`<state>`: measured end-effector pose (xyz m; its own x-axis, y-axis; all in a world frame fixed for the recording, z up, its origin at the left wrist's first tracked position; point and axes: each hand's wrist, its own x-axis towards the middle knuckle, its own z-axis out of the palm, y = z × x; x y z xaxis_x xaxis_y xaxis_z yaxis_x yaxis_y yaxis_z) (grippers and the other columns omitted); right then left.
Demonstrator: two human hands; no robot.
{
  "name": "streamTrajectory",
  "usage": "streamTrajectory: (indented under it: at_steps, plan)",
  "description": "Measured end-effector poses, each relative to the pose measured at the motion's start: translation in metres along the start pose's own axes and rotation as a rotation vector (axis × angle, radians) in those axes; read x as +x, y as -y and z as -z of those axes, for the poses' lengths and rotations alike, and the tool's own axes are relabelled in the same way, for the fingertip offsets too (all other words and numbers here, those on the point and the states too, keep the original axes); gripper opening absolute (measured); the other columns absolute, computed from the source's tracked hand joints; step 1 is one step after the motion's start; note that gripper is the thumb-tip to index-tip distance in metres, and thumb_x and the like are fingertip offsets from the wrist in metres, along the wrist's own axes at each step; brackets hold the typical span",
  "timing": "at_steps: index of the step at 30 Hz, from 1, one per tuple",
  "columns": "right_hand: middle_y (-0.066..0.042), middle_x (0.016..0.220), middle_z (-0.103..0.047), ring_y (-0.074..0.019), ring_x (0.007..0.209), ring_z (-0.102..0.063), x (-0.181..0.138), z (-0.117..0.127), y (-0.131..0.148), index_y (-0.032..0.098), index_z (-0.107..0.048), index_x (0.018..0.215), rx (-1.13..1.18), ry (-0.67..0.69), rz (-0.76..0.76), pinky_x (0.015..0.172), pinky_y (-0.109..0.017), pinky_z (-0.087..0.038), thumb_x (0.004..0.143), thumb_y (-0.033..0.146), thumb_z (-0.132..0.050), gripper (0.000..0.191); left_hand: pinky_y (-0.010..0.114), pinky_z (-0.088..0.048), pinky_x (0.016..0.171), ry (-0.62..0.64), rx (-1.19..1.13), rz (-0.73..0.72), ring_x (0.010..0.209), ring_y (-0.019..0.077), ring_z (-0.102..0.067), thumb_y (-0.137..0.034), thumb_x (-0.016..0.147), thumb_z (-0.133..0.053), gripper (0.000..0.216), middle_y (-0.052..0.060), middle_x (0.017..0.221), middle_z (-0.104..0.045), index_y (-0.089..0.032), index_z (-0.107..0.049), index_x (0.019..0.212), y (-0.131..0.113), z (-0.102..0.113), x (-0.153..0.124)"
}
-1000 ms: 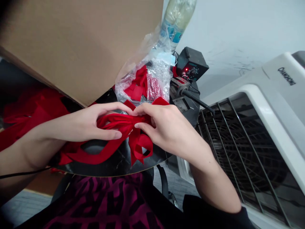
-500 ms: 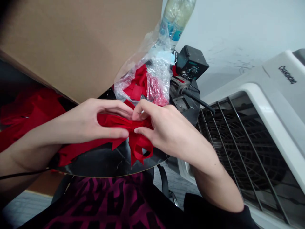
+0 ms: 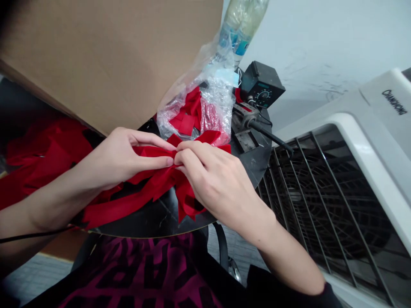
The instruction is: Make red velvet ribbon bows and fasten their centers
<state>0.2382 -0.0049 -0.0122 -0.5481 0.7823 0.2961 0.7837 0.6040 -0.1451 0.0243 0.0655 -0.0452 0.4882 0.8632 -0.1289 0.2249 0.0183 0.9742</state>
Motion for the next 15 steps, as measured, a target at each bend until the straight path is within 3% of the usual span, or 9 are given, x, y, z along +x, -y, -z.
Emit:
streamTrajectory:
  at_steps: [4, 9, 15]
  plan:
    - [-0.012, 0.114, -0.074, -0.0246, 0.101, -0.073, 0.004, 0.003, -0.003, 0.015, -0.064, 0.107, -0.032, 0.010, 0.035, 0.087, -0.038, -0.058, 0.105, 0.018, -0.058, 0.007, 0.030, -0.062, 0.096, -0.014, 0.019, -0.046, 0.095, 0.0226, -0.080, -0.020, 0.078, -0.086, 0.019, 0.000, 0.095, -0.086, -0.022, -0.087, 0.097, -0.003, -0.004, 0.000]
    - [-0.009, 0.106, -0.076, -0.0227, 0.094, -0.070, 0.004, 0.007, -0.005, 0.016, -0.064, 0.112, -0.067, -0.039, 0.101, 0.086, -0.040, -0.058, 0.103, 0.014, -0.060, 0.009, 0.028, -0.064, 0.089, 0.039, -0.222, -0.030, 0.097, 0.0221, -0.081, -0.021, 0.078, -0.088, 0.029, 0.001, 0.101, -0.086, -0.023, -0.084, 0.107, 0.001, -0.003, 0.000]
    - [-0.010, 0.128, -0.076, -0.0240, 0.109, -0.070, -0.007, -0.002, -0.011, 0.020, -0.061, 0.119, 0.035, -0.166, 0.147, 0.092, -0.041, -0.059, 0.098, 0.006, -0.065, 0.026, 0.026, -0.062, 0.094, -0.057, -0.110, -0.125, 0.103, 0.0227, -0.079, -0.027, 0.080, -0.087, 0.021, -0.001, 0.105, -0.085, -0.027, -0.085, 0.101, 0.003, -0.001, -0.004]
